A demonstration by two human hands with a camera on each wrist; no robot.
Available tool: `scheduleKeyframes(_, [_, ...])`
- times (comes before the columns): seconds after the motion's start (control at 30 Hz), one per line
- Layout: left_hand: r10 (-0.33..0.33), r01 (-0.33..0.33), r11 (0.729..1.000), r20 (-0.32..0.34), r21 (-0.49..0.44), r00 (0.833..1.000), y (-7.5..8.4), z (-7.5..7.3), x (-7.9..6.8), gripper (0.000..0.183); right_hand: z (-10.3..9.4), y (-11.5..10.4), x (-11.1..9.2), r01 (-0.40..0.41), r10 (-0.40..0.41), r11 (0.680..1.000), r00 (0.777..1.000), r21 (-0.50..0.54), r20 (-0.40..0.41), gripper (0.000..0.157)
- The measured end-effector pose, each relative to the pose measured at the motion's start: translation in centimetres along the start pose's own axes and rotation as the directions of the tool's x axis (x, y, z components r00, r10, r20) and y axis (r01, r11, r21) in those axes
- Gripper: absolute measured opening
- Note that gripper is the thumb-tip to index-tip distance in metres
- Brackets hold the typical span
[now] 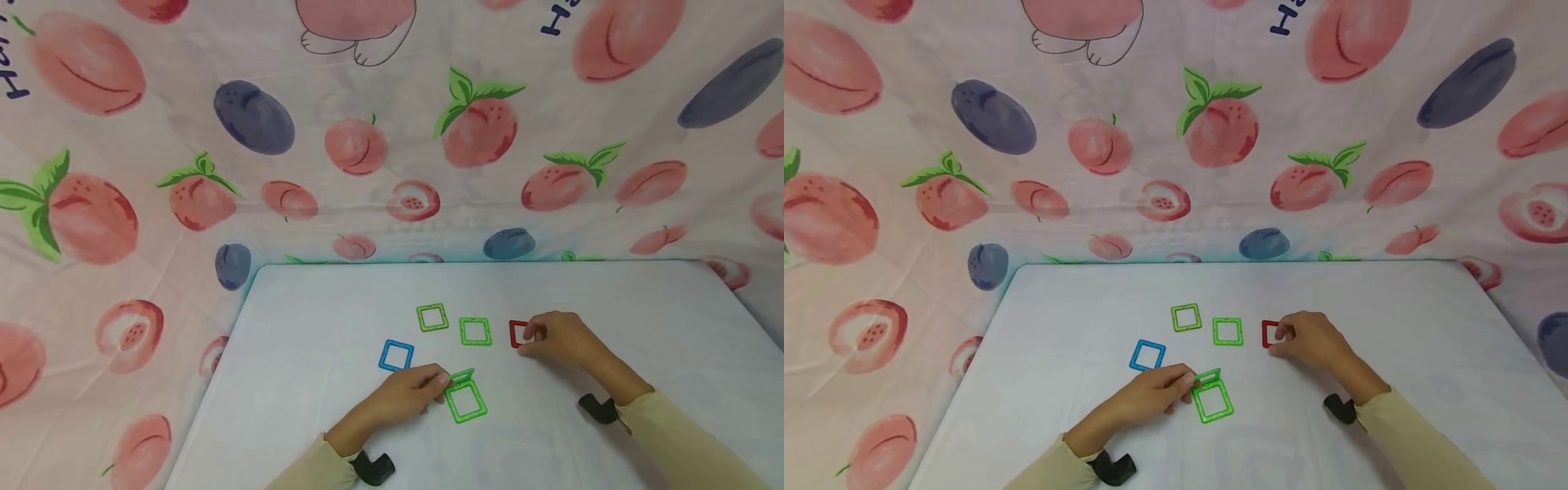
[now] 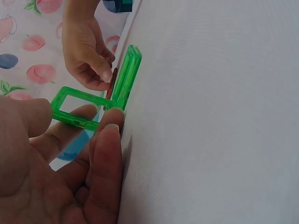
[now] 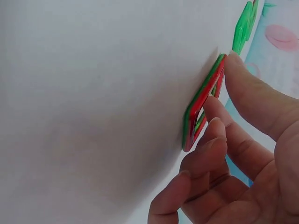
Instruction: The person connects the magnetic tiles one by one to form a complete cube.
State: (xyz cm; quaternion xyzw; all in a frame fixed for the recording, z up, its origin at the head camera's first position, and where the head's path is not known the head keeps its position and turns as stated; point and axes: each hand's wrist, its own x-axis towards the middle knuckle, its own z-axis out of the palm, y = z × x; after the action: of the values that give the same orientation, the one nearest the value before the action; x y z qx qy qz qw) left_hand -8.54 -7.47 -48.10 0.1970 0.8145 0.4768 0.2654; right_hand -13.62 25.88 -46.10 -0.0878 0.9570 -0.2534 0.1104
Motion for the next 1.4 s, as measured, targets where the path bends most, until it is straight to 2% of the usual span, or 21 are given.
scheduleKeyframes(0.27, [-0.010,0.010,1.000,-0.020,0.011,1.000,-0.1,0.1,0.6,0.028,-0.4,-0.1,0.9,-0.071,0.071,0.997,0.997,0.021,0.031,0.020])
scheduleKeyframes(0.53, [-0.023,0.023,1.000,-0.021,0.001,1.000,0.4,0.2,0.8,0.028,-0.6,-0.2,0.8,-0.031,0.032,0.999,0.998,-0.023,0.061,0.021])
scheduleKeyframes(0.67, [-0.023,0.023,1.000,-0.020,-0.005,1.000,0.7,0.1,0.8,0.028,-0.5,-0.5,0.3,-0.009,0.010,1.000,0.998,-0.014,0.057,0.024])
scheduleKeyframes(1.07, [-0.030,0.030,0.999,-0.012,-0.010,0.999,0.9,0.1,0.8,0.028,-0.7,-2.3,-1.4,0.070,-0.092,0.985,0.987,0.160,0.135,0.024])
scheduleKeyframes(1.4, [-0.027,0.028,1.000,-0.019,0.013,0.999,0.8,0.1,0.8,0.028,0.7,-4.0,-2.0,0.055,-0.101,0.968,0.978,0.243,0.181,0.024])
